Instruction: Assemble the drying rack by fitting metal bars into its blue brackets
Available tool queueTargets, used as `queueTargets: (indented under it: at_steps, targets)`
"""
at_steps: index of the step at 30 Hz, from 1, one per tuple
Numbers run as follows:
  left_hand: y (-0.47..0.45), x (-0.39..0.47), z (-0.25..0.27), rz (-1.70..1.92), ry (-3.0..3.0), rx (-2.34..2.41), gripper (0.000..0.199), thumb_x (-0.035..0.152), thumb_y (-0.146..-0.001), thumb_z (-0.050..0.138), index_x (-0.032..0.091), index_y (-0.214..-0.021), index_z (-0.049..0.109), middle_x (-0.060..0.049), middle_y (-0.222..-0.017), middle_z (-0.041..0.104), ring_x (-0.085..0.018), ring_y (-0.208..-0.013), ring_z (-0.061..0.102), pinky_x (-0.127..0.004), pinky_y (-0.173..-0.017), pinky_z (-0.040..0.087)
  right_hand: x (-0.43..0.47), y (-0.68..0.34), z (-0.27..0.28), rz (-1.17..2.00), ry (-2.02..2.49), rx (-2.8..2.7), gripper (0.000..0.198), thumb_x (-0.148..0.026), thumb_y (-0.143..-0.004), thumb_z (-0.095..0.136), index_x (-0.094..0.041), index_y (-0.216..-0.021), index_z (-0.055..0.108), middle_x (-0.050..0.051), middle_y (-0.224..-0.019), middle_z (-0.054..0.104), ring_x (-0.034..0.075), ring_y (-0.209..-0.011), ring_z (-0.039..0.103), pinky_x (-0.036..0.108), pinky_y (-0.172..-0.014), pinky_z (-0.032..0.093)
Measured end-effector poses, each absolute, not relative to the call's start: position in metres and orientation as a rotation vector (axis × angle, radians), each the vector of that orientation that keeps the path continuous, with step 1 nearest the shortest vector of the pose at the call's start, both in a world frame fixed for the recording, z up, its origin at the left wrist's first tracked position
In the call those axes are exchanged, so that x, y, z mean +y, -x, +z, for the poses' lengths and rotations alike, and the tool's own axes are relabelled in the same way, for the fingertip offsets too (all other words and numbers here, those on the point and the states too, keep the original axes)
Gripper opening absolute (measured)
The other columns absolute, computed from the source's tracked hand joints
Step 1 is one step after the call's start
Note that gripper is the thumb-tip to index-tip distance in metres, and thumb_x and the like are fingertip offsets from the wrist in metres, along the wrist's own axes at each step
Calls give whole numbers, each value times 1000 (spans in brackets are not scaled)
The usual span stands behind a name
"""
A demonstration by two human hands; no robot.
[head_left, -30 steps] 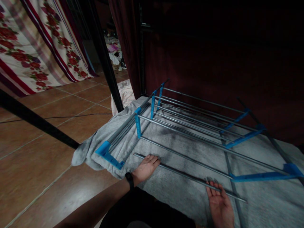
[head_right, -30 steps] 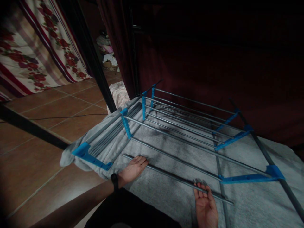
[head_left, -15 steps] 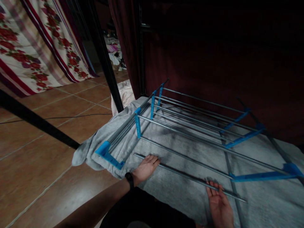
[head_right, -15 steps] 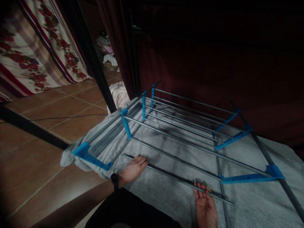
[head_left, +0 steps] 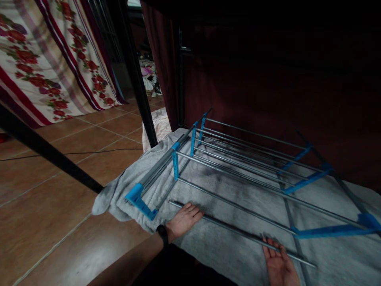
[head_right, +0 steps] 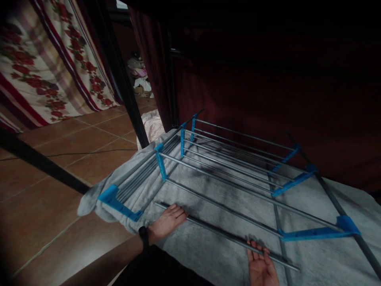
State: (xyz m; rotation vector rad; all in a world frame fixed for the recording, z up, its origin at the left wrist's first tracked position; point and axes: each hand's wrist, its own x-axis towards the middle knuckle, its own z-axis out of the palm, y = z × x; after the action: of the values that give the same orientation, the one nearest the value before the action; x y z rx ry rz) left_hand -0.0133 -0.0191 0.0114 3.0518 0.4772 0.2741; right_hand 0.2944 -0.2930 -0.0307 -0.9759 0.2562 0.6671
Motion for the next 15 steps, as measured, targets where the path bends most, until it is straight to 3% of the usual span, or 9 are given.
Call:
queueTargets:
  at_steps: [8,15]
  targets:
    - [10,-22,22,317,-2992,630,30,15,-106,44,23,-127,64,-5,-111,69,-21,-110,61,-41,-112,41,-293,-298,-34,673,977,199,20,-38,-70,86,-29,-79,71,-3,-94,75,20,-106,69,52,-132,22]
    - [10,-23,22,342,-2971,619,26,35,-110,44,23,-116,66,-4,-106,69,-21,-108,61,-41,-110,42,-294,-297,-31,668,1017,199,21,-39,-70,87,-28,-82,72,-3,-82,73,18,-86,70,50,-121,41]
